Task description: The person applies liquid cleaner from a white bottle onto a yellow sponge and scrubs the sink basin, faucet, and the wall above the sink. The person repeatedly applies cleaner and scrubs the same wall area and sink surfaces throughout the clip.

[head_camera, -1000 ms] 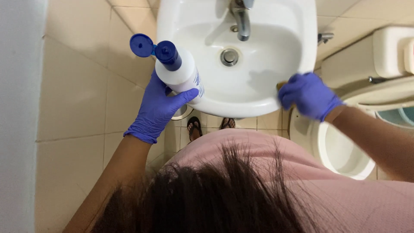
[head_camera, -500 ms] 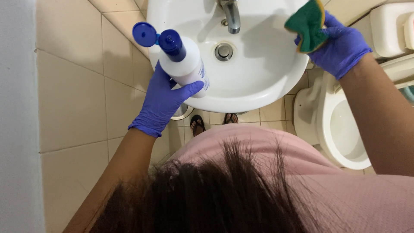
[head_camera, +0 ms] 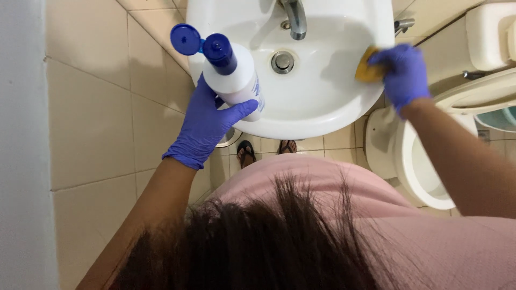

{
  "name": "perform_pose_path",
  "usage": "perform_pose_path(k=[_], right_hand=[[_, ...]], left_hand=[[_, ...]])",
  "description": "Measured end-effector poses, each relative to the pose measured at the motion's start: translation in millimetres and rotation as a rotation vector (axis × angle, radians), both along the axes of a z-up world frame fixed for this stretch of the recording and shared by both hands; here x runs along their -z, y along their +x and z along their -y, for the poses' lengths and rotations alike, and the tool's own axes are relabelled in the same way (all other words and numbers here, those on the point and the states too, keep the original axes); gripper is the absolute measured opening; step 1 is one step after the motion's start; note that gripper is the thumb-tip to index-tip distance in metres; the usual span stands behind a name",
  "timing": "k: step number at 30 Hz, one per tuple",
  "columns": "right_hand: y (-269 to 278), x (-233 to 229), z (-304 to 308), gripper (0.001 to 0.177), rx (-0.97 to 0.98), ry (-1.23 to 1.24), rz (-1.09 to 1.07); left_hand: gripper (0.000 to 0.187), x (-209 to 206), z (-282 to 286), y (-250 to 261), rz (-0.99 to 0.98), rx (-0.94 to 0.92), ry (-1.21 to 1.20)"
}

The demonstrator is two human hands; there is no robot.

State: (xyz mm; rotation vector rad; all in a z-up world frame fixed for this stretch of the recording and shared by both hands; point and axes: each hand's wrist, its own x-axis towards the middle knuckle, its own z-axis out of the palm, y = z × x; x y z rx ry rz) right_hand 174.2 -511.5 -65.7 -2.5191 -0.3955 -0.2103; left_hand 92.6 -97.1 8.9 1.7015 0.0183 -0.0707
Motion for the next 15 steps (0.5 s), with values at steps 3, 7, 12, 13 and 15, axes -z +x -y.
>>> perform_pose_path(k=[3,7,12,13,15], right_hand=[[-18,42,12,0.053,-0.015,-0.191,0.075],[-43,21,-38,0.043,0.013,-0.335,-0.034],[-40,46,-98,0.044,-0.041,-0.472,-0.301],[-33,49,-111,0.044,-0.055,-0.468,-0.299],[-21,56,-139,0.062,-0.117,-0.447,-0.62]], left_hand=[[0.085,29,-13,6,0.091,0.044,-0.006],[0.088,6,-24,6,0.062,-0.005,-0.008],[0.084,-15,-50,10,0.146,-0.048,0.073],[0.084,-7,-59,12,0.144,-0.061,0.08],[0.07,8,-76,15,0.252,-0.141,-0.02]])
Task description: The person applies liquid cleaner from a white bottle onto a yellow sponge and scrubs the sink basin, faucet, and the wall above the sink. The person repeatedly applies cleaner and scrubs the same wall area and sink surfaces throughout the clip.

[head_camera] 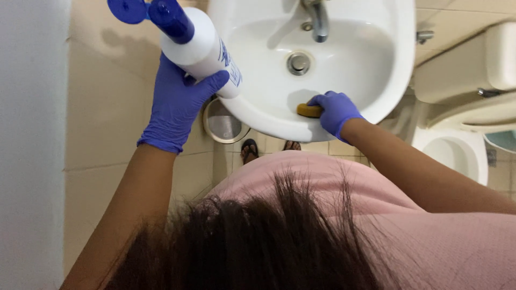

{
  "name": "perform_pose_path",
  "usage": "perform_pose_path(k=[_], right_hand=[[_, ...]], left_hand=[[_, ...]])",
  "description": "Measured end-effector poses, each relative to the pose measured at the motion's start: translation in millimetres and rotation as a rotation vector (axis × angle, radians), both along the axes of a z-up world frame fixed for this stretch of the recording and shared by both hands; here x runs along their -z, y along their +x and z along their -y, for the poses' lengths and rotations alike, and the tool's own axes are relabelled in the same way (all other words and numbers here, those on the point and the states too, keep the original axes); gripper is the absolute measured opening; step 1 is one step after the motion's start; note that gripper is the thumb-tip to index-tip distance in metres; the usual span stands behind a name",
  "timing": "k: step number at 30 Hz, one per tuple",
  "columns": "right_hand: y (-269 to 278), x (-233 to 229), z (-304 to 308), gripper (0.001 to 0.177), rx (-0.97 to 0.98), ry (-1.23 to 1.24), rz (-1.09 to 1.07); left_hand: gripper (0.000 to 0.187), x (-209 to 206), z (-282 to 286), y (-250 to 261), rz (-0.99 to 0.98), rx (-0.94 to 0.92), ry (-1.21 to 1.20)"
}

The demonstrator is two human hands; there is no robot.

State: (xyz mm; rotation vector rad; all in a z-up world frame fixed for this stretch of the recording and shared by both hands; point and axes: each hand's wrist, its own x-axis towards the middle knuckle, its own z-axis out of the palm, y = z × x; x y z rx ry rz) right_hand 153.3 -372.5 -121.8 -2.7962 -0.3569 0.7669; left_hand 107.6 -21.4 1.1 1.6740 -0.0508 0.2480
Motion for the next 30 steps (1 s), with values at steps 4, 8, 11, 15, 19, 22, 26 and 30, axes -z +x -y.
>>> perform_pose_path(k=[4,8,11,15,19,22,26,30], right_hand=[[10,-9,-45,0.067,0.083,0.09,-0.15],[35,0,-48,0.052,0.573,0.661,-0.386],[55,-20,-32,0.042,0.922,0.931,-0.324],[41,-120,-26,0.032,0.65,0.878,0.211],[84,-137,-35,0.045,0.421,0.355,0.37],[110,-133,-36,0.041,0.488,0.379,0.287],[115,-139,-39,0.04,0.578,0.675,0.102],[116,-136,-39,0.04,0.709,0.79,0.064]], left_hand=[[0.071,-15,-15,-16,-0.035,-0.062,0.103],[0.07,-14,-21,-28,-0.024,-0.11,0.055],[0.072,-6,-27,-30,-0.007,-0.121,0.035],[0.071,-18,-19,-36,-0.025,-0.104,0.031],[0.076,-19,-7,-29,-0.044,-0.129,0.04],[0.078,-15,-1,-25,-0.147,-0.142,-0.034],[0.079,-14,7,-16,-0.151,-0.12,-0.043],[0.08,-25,5,-23,-0.207,-0.111,-0.007]])
